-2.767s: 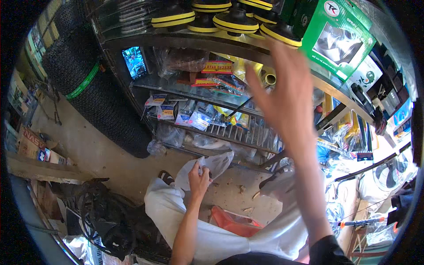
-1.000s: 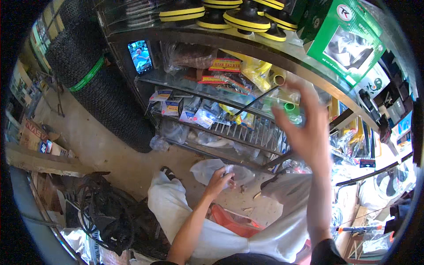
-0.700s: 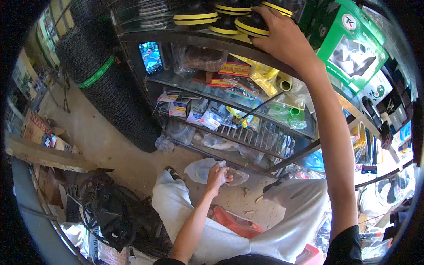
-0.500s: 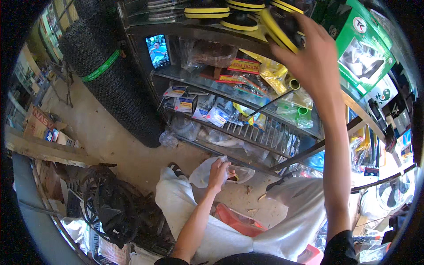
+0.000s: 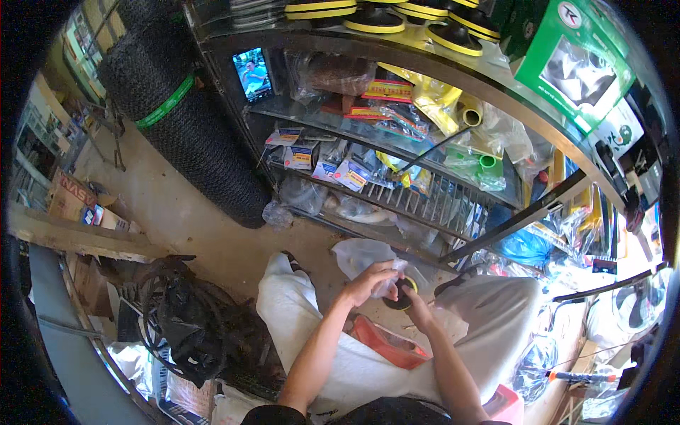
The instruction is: Assemble a yellow and black circular hardware component, possibly a polishing pad holder or similar tool part, by inserting and tightening a screw.
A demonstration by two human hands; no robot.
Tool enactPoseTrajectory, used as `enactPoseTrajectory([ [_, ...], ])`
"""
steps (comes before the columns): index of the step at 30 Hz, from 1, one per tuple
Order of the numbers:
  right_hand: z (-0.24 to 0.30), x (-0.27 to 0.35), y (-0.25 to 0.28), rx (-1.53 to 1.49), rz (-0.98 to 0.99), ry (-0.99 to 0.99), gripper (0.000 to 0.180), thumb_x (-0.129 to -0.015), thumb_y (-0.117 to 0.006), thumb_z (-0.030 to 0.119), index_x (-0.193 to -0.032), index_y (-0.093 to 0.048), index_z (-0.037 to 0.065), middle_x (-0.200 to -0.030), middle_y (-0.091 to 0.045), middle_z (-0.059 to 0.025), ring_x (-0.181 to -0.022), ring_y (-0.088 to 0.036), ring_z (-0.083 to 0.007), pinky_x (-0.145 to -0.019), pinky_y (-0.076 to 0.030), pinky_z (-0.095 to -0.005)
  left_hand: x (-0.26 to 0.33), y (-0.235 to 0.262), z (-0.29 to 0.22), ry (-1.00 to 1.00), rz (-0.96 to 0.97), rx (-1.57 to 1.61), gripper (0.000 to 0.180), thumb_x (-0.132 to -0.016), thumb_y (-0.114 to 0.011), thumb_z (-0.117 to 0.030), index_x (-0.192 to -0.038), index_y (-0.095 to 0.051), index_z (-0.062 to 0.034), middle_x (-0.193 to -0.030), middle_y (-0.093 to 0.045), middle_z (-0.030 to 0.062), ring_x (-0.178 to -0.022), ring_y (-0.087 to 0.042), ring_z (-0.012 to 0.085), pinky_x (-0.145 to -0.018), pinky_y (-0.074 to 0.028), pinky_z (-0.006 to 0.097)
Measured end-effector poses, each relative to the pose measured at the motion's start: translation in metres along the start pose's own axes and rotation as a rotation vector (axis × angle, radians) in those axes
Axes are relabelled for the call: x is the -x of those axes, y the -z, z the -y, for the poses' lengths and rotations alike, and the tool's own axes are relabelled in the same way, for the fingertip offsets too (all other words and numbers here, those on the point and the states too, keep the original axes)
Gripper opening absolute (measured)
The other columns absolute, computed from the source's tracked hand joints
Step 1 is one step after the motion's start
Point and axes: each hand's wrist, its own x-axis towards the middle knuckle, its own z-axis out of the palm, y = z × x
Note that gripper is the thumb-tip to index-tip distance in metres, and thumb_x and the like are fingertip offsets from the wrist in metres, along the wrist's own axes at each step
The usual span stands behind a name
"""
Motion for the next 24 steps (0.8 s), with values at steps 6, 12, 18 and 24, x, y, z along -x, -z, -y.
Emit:
enactPoseTrajectory([
  [6,0.013,-0.001,-0.009,0.777,-0.013,0.29,0.054,-0.086,-0.063,0.041,-0.116,-0.062,-0.004,-0.104,-0.07,-0.0164,-0.094,-0.068,-0.0242,-0.081,-0.054,-0.0437,0.002,-0.005,-0.002,0.185,0.158,-0.043,0.038,-0.099,-0.057,-0.026,-0.128,-0.056,-0.0012,-0.108,-0.065,0.0071,-0.071,-0.067,0.0178,-0.065,-0.056,0.032],
  [12,0.008,-0.003,-0.002,0.221,0.121,0.143,0.03,-0.085,-0.062,0.024,-0.101,-0.065,-0.002,-0.09,-0.071,-0.0204,-0.082,-0.07,-0.0323,-0.081,-0.054,-0.0424,-0.001,-0.023,0.005,0.261,0.122,-0.04,0.04,-0.098,-0.058,-0.031,-0.124,-0.059,-0.0009,-0.102,-0.064,0.0068,-0.068,-0.065,0.017,-0.063,-0.055,0.034],
  [18,0.102,0.077,-0.022,1.193,-0.047,0.191,0.025,-0.09,-0.062,0.024,-0.101,-0.07,0.004,-0.087,-0.071,-0.0203,-0.083,-0.071,-0.0335,-0.08,-0.055,-0.044,-0.012,-0.006,0.016,0.157,0.077,0.106,0.043,-0.098,-0.058,-0.033,-0.131,-0.057,-0.0056,-0.105,-0.064,0.0087,-0.073,-0.066,0.0193,-0.063,-0.057,0.035],
  [24,0.311,0.171,-0.082,0.969,-0.292,1.04,0.027,-0.086,-0.071,0.014,-0.11,-0.068,0.002,-0.105,-0.072,-0.0194,-0.098,-0.07,-0.0357,-0.086,-0.055,-0.0416,-0.003,0.011,0.017,0.098,-0.226,0.047,0.039,-0.096,-0.061,-0.031,-0.124,-0.058,-0.0052,-0.105,-0.062,0.0065,-0.071,-0.066,0.0178,-0.066,-0.058,0.035],
])
